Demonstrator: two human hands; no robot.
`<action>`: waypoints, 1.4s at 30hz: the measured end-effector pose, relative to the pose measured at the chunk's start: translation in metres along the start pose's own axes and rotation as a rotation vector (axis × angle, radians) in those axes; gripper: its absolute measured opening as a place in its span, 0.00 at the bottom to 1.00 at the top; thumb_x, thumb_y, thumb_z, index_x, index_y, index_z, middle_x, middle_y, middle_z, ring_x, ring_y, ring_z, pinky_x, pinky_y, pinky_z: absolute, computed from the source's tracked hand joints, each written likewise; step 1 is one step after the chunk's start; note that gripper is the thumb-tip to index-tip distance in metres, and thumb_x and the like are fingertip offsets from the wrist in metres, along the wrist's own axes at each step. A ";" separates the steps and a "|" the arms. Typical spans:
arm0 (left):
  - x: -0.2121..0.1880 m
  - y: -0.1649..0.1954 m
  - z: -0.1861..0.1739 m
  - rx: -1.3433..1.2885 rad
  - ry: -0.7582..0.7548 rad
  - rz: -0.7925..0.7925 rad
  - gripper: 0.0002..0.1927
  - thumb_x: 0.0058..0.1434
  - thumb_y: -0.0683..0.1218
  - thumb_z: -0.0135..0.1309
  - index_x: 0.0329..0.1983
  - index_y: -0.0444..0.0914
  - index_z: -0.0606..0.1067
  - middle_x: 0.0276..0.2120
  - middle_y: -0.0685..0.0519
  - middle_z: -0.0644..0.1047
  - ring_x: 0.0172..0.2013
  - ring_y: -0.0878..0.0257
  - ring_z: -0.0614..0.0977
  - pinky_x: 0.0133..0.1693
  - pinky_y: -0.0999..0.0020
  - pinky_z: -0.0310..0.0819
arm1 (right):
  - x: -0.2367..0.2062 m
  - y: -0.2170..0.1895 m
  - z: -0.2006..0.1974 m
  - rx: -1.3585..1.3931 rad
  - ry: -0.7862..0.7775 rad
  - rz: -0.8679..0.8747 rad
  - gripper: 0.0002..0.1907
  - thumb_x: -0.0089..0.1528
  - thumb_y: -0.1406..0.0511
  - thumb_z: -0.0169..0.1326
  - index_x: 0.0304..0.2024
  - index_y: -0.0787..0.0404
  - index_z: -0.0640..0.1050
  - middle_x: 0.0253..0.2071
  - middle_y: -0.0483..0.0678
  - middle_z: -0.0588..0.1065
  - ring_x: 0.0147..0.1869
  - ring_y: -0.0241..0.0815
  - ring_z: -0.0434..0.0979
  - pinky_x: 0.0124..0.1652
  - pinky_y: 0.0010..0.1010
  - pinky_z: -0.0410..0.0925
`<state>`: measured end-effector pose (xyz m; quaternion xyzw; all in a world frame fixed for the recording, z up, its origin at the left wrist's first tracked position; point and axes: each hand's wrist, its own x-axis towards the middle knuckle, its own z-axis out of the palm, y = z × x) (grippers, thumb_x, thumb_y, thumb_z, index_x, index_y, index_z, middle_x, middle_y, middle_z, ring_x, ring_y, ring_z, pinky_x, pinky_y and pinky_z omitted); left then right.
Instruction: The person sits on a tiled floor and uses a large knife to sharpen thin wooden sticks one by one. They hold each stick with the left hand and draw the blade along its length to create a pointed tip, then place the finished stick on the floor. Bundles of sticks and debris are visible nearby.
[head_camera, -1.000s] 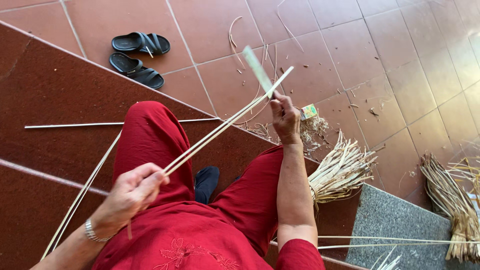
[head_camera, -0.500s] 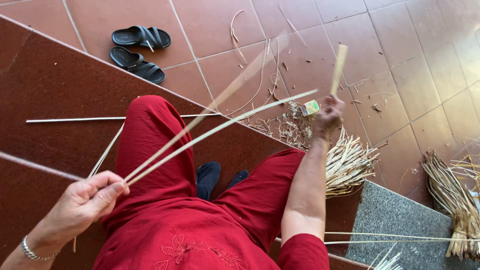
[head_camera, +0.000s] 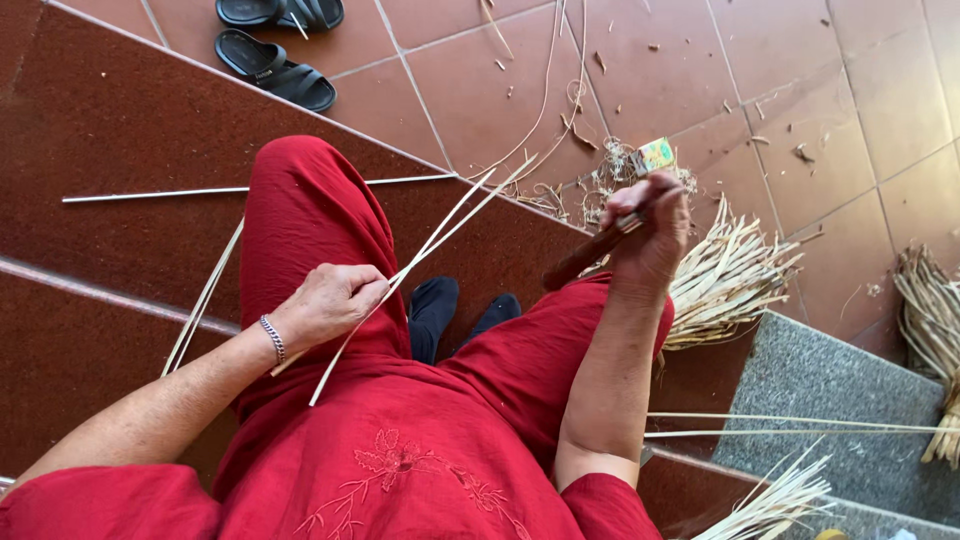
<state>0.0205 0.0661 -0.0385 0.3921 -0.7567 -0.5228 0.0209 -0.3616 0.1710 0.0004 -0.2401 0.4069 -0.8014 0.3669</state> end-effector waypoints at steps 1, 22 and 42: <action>0.001 -0.001 0.000 0.001 -0.001 -0.010 0.11 0.66 0.49 0.53 0.39 0.39 0.83 0.23 0.48 0.80 0.23 0.64 0.82 0.29 0.65 0.75 | -0.004 0.006 0.000 -0.025 -0.037 0.017 0.12 0.72 0.58 0.59 0.47 0.61 0.78 0.33 0.49 0.79 0.34 0.42 0.81 0.31 0.30 0.75; 0.010 0.008 -0.001 -0.688 -0.046 0.053 0.11 0.70 0.42 0.51 0.52 0.33 0.79 0.34 0.60 0.77 0.35 0.75 0.74 0.37 0.79 0.70 | -0.085 0.052 0.122 -0.176 -0.365 0.859 0.29 0.67 0.69 0.48 0.71 0.60 0.59 0.32 0.52 0.76 0.25 0.37 0.78 0.20 0.24 0.71; -0.018 -0.040 -0.044 -0.488 0.044 0.150 0.09 0.67 0.41 0.54 0.44 0.31 0.82 0.37 0.55 0.84 0.40 0.72 0.82 0.44 0.76 0.78 | -0.074 0.065 0.100 -0.116 -0.256 0.643 0.18 0.72 0.69 0.44 0.63 0.65 0.60 0.30 0.56 0.75 0.22 0.42 0.74 0.20 0.28 0.69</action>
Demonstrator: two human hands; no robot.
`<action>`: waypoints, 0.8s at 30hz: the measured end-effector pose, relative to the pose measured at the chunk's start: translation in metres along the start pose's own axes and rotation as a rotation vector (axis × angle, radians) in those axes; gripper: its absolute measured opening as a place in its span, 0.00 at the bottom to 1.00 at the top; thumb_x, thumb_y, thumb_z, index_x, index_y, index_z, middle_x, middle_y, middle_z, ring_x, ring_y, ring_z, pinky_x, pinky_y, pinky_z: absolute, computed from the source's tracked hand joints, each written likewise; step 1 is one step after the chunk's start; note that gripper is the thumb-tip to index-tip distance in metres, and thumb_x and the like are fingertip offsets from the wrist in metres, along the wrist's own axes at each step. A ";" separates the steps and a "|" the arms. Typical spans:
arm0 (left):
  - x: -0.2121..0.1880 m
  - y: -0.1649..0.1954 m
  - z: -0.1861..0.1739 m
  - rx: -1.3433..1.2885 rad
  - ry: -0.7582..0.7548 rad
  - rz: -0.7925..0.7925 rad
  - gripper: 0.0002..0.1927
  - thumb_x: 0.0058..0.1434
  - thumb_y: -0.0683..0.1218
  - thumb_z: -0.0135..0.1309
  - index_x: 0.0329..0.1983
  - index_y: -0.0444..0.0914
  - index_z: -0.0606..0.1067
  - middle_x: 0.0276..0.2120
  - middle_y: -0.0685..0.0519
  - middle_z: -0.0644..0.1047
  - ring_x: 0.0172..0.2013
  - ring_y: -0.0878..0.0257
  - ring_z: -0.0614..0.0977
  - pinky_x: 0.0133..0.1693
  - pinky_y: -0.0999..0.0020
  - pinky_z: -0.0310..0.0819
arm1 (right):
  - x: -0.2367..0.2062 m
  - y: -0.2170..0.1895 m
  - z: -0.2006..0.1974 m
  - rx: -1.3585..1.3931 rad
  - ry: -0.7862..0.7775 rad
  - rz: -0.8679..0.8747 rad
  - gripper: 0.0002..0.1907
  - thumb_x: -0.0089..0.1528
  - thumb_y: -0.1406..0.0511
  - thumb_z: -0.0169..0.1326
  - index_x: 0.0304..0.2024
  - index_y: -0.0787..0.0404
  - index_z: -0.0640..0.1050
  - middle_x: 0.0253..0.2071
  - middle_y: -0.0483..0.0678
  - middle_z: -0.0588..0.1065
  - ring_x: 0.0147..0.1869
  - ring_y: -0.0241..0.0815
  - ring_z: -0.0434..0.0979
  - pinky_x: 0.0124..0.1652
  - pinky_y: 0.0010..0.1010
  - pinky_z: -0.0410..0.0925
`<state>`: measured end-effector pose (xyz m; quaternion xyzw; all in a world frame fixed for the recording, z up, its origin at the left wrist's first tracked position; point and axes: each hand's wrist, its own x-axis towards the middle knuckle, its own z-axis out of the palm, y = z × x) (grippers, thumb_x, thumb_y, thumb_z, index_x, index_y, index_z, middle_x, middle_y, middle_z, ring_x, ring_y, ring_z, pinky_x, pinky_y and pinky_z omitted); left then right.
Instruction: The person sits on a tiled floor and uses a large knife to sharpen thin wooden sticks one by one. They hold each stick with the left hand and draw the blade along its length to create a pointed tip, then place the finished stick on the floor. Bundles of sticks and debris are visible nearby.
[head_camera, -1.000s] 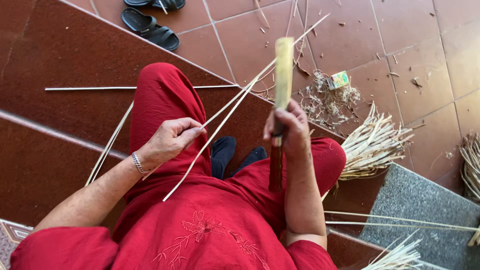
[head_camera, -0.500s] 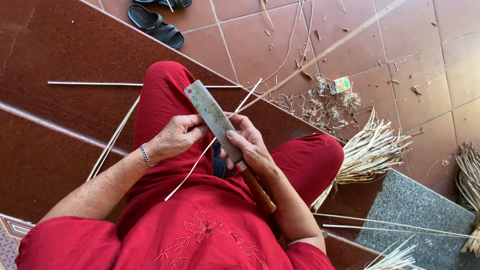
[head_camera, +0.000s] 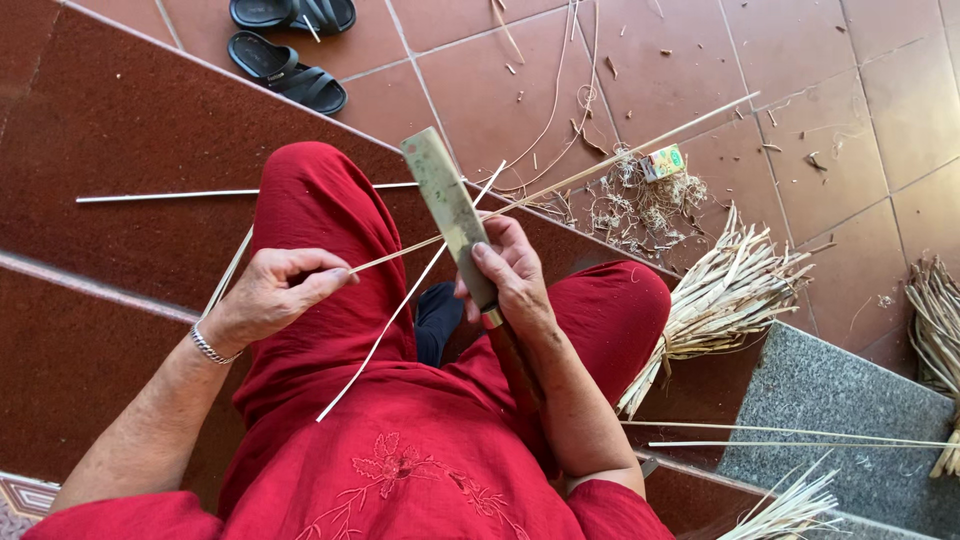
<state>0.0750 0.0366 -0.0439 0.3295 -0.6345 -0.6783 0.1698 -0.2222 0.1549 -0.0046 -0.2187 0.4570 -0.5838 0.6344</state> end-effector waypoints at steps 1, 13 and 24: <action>-0.002 0.000 -0.003 0.007 0.008 -0.006 0.09 0.67 0.41 0.55 0.44 0.31 0.82 0.36 0.55 0.84 0.38 0.72 0.81 0.42 0.76 0.77 | 0.001 -0.003 -0.004 -0.006 -0.002 -0.036 0.17 0.72 0.69 0.44 0.62 0.65 0.60 0.29 0.57 0.75 0.20 0.42 0.73 0.20 0.27 0.68; 0.001 0.042 0.012 0.433 0.132 0.127 0.13 0.59 0.45 0.63 0.46 0.37 0.80 0.24 0.58 0.78 0.23 0.75 0.75 0.25 0.74 0.70 | 0.004 0.003 -0.005 0.008 0.029 -0.083 0.18 0.72 0.69 0.43 0.63 0.63 0.59 0.30 0.56 0.75 0.23 0.42 0.75 0.19 0.26 0.70; 0.027 0.042 0.051 -0.102 0.029 0.125 0.11 0.65 0.40 0.54 0.50 0.33 0.79 0.41 0.60 0.83 0.43 0.76 0.81 0.46 0.78 0.78 | -0.005 0.018 0.020 -0.141 -0.151 0.115 0.21 0.71 0.67 0.46 0.64 0.66 0.60 0.39 0.54 0.76 0.29 0.37 0.78 0.22 0.24 0.72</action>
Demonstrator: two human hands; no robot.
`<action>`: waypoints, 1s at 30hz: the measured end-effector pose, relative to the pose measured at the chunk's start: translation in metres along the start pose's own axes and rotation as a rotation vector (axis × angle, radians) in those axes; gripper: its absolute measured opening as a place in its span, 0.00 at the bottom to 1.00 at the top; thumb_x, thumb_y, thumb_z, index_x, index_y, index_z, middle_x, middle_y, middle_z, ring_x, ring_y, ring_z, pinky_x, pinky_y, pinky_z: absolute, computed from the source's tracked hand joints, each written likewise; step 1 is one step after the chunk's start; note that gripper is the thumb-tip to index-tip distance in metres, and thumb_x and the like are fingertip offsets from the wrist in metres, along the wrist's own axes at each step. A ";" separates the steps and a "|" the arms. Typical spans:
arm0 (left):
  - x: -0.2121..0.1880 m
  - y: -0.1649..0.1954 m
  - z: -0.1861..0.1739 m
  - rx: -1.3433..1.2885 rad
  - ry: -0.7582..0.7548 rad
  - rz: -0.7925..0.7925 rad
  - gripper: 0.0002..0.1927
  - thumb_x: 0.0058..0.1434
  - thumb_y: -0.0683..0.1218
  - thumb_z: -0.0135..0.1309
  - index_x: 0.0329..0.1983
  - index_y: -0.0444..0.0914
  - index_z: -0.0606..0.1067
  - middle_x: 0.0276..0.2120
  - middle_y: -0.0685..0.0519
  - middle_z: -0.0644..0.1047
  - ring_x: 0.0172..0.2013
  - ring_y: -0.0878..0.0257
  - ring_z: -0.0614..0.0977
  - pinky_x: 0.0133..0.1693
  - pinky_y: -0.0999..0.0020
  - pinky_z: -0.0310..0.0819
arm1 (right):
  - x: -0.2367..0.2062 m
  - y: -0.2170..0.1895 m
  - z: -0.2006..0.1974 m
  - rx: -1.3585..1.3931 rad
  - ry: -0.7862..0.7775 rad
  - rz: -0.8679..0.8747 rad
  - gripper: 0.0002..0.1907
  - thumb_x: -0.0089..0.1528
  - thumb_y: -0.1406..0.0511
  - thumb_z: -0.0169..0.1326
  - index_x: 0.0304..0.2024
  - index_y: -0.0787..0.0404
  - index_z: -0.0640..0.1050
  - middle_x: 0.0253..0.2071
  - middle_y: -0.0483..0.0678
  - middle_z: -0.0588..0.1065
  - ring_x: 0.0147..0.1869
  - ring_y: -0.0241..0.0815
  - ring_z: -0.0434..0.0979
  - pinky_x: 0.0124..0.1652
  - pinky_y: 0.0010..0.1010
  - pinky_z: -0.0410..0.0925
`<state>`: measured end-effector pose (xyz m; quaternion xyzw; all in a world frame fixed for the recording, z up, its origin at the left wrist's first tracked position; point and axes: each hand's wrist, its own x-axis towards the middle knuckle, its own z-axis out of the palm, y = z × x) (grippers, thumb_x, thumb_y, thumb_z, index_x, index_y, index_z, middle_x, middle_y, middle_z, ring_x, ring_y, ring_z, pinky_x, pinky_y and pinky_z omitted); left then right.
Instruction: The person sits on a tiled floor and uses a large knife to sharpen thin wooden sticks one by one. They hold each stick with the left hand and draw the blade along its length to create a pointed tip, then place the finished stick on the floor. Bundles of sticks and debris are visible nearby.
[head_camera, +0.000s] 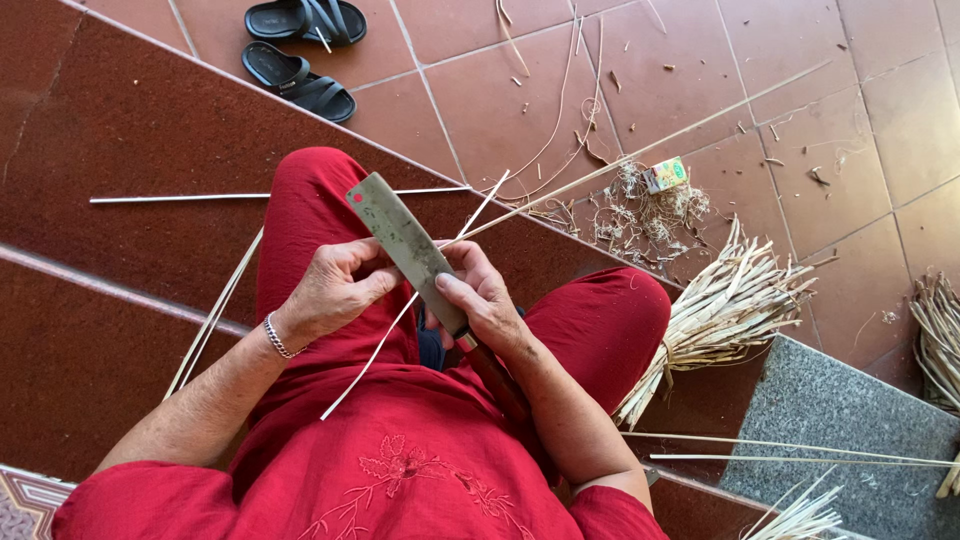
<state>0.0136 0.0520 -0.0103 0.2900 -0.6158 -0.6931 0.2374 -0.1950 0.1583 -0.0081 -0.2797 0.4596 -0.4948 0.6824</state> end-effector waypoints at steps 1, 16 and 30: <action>-0.001 -0.002 0.000 -0.037 -0.005 -0.011 0.11 0.65 0.40 0.54 0.50 0.33 0.79 0.41 0.60 0.82 0.43 0.76 0.81 0.47 0.79 0.77 | 0.000 0.000 0.000 -0.010 -0.006 0.018 0.21 0.71 0.66 0.47 0.64 0.66 0.60 0.39 0.54 0.76 0.29 0.37 0.78 0.22 0.24 0.72; -0.030 -0.023 -0.042 0.020 0.021 -0.210 0.08 0.63 0.40 0.60 0.45 0.33 0.83 0.28 0.61 0.78 0.29 0.77 0.74 0.30 0.80 0.69 | -0.001 -0.013 -0.022 0.153 0.138 -0.126 0.15 0.71 0.70 0.43 0.60 0.65 0.61 0.33 0.56 0.74 0.25 0.42 0.76 0.20 0.27 0.70; -0.042 -0.020 -0.068 0.058 0.015 -0.206 0.08 0.61 0.40 0.62 0.43 0.35 0.84 0.25 0.61 0.78 0.26 0.76 0.73 0.26 0.79 0.68 | -0.003 -0.024 -0.032 0.111 0.157 -0.238 0.12 0.73 0.69 0.43 0.58 0.65 0.62 0.27 0.56 0.75 0.19 0.41 0.73 0.20 0.25 0.69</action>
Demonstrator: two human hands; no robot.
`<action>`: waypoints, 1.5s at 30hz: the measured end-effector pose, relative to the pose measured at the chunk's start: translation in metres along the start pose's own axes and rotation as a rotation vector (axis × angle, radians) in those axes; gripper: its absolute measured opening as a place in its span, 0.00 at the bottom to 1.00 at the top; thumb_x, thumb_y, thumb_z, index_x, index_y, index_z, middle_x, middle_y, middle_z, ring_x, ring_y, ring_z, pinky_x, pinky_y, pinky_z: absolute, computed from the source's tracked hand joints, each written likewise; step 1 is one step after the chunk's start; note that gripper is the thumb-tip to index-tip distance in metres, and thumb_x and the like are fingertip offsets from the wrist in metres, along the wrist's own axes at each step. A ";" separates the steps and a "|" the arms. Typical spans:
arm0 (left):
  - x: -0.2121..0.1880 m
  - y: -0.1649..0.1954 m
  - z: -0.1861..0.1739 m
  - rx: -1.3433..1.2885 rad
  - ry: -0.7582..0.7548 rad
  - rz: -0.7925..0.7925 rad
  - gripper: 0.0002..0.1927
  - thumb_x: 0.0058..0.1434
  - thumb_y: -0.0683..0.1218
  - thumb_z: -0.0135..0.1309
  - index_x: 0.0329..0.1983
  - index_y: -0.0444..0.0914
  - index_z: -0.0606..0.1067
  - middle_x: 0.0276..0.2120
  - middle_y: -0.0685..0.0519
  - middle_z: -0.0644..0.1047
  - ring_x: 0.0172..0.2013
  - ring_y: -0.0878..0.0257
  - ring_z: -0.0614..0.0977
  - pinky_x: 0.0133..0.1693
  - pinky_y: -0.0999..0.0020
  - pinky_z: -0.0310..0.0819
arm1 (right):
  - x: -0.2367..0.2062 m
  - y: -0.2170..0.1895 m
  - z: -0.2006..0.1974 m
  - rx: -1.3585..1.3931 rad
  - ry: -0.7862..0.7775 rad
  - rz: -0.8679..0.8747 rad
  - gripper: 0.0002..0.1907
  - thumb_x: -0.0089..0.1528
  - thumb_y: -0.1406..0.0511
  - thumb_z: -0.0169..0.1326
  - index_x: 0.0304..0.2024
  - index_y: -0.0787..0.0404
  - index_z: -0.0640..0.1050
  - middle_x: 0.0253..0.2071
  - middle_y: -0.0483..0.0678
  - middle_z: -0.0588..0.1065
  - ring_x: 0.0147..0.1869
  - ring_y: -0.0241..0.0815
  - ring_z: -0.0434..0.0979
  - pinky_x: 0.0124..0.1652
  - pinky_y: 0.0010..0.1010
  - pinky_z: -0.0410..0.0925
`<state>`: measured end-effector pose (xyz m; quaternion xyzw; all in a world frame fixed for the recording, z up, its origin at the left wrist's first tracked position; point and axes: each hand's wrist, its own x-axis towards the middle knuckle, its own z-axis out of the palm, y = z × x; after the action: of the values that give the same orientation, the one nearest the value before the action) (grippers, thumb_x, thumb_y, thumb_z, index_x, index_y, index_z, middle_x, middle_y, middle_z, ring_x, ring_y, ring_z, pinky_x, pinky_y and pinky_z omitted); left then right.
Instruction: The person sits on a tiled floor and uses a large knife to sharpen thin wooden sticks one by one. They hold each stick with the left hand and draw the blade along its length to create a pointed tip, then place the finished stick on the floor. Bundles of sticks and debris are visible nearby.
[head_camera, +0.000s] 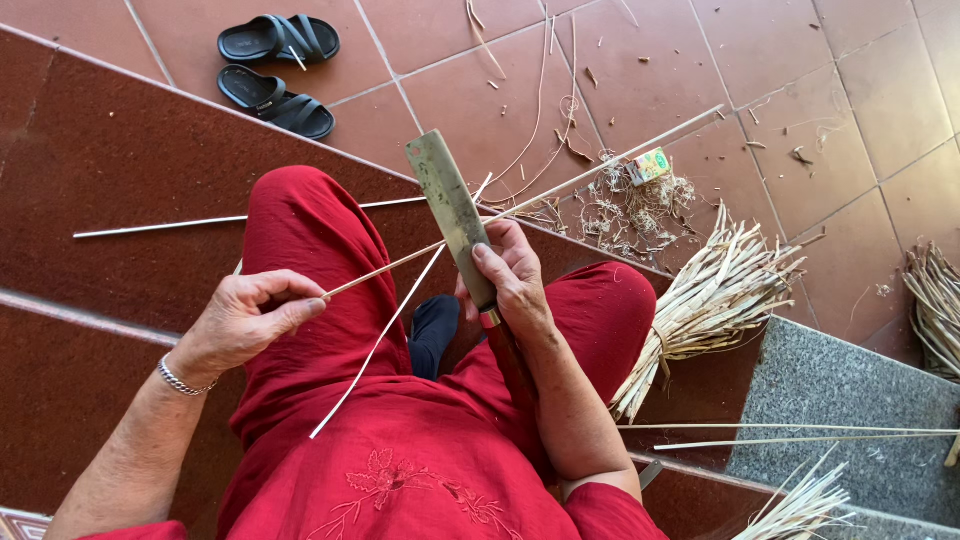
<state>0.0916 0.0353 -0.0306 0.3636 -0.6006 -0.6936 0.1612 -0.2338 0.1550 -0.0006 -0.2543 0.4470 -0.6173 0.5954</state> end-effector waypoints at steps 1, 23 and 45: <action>-0.001 -0.001 -0.003 0.025 0.013 -0.019 0.08 0.61 0.40 0.62 0.43 0.35 0.84 0.25 0.60 0.77 0.25 0.76 0.72 0.26 0.79 0.67 | 0.000 -0.001 0.000 -0.020 0.003 0.009 0.13 0.73 0.69 0.43 0.58 0.65 0.62 0.27 0.56 0.75 0.20 0.41 0.74 0.20 0.25 0.69; 0.051 0.038 0.055 0.120 -0.017 0.186 0.09 0.65 0.40 0.57 0.47 0.33 0.82 0.37 0.56 0.84 0.38 0.74 0.82 0.41 0.78 0.78 | 0.006 0.026 0.010 -0.058 -0.039 0.077 0.12 0.73 0.68 0.44 0.56 0.66 0.64 0.34 0.56 0.75 0.26 0.39 0.78 0.20 0.26 0.72; 0.028 0.020 0.008 0.168 -0.036 0.113 0.09 0.63 0.40 0.60 0.45 0.33 0.83 0.30 0.58 0.82 0.32 0.75 0.78 0.33 0.79 0.74 | 0.004 0.010 -0.003 -0.101 0.032 0.004 0.15 0.72 0.68 0.45 0.60 0.67 0.63 0.33 0.54 0.76 0.25 0.38 0.77 0.21 0.25 0.71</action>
<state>0.0628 0.0184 -0.0200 0.3286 -0.6791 -0.6371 0.1581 -0.2320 0.1530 -0.0116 -0.2735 0.4874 -0.5967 0.5757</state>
